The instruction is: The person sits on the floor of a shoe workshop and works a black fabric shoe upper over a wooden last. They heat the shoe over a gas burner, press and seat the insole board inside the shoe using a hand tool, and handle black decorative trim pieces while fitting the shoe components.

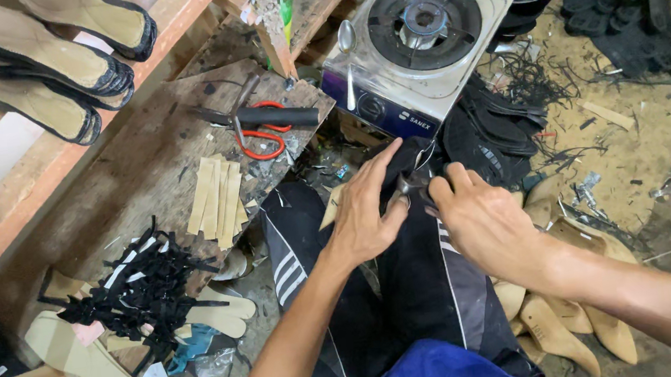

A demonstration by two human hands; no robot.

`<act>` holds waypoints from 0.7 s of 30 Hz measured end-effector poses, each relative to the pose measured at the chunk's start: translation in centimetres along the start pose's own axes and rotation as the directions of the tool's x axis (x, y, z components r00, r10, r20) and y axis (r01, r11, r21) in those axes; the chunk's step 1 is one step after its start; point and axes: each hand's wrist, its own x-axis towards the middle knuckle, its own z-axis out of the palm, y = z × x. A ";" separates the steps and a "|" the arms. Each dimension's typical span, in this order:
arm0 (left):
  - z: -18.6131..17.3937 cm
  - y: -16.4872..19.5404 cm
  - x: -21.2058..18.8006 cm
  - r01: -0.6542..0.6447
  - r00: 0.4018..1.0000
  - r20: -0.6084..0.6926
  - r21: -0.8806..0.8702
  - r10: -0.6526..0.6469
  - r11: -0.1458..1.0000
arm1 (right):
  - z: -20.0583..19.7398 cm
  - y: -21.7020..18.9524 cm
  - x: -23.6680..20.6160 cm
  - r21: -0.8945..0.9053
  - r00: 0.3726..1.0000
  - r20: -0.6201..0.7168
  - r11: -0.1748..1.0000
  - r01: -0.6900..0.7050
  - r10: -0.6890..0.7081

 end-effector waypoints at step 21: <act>-0.5 -1.1 0.2 0.093 0.995 -0.048 0.048 -0.090 0.995 | 1.1 0.4 2.0 -0.250 0.978 -0.087 0.954 0.163 -0.190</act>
